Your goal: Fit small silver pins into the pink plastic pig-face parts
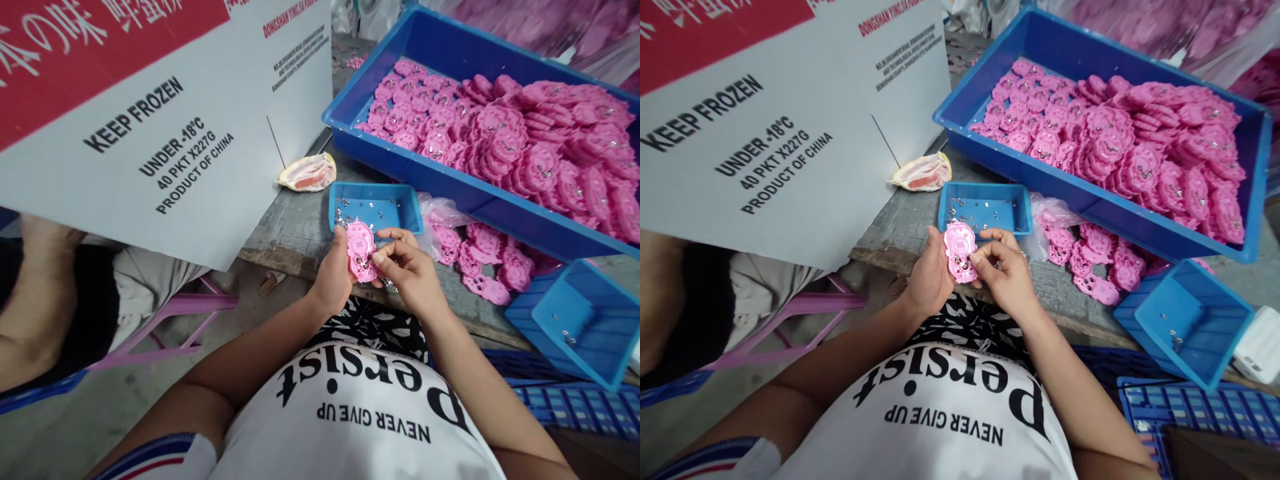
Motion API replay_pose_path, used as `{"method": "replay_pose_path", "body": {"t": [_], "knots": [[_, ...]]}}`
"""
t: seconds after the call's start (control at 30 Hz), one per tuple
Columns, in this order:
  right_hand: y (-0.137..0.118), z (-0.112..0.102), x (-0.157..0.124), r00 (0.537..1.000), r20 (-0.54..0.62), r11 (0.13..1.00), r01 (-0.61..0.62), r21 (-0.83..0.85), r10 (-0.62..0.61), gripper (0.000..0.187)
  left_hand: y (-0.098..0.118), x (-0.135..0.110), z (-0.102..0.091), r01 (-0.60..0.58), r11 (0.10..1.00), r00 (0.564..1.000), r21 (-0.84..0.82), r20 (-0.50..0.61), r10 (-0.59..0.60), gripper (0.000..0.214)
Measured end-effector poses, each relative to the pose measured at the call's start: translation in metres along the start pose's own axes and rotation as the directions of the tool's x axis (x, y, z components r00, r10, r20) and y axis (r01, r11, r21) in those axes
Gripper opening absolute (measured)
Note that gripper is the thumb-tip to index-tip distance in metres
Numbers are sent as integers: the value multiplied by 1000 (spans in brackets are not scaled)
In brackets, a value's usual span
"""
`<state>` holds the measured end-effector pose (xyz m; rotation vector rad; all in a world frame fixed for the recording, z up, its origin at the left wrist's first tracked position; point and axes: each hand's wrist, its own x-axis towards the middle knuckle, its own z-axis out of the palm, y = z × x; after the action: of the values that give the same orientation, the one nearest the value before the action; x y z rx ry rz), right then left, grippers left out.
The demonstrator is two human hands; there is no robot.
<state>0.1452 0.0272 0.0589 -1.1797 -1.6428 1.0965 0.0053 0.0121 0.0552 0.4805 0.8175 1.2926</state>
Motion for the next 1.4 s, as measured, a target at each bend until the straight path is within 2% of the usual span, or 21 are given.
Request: {"method": "replay_pose_path", "body": {"t": [0.23,0.73,0.93,1.4], "knots": [[-3,-1,1,999,21,996,43,-82,-42,23,1,-1,2,-11,1000,1000,8,8,11,76],[-2,-4,2,996,44,984,78,-163,-72,22,1,0,3,101,993,995,-59,5,-101,73],[-4,-7,4,995,91,989,51,-142,-38,25,-1,2,-1,110,993,994,-52,34,-108,71],[-3,-9,6,993,116,987,54,-150,-37,26,-2,3,-2,114,993,993,-34,48,-112,70]]}}
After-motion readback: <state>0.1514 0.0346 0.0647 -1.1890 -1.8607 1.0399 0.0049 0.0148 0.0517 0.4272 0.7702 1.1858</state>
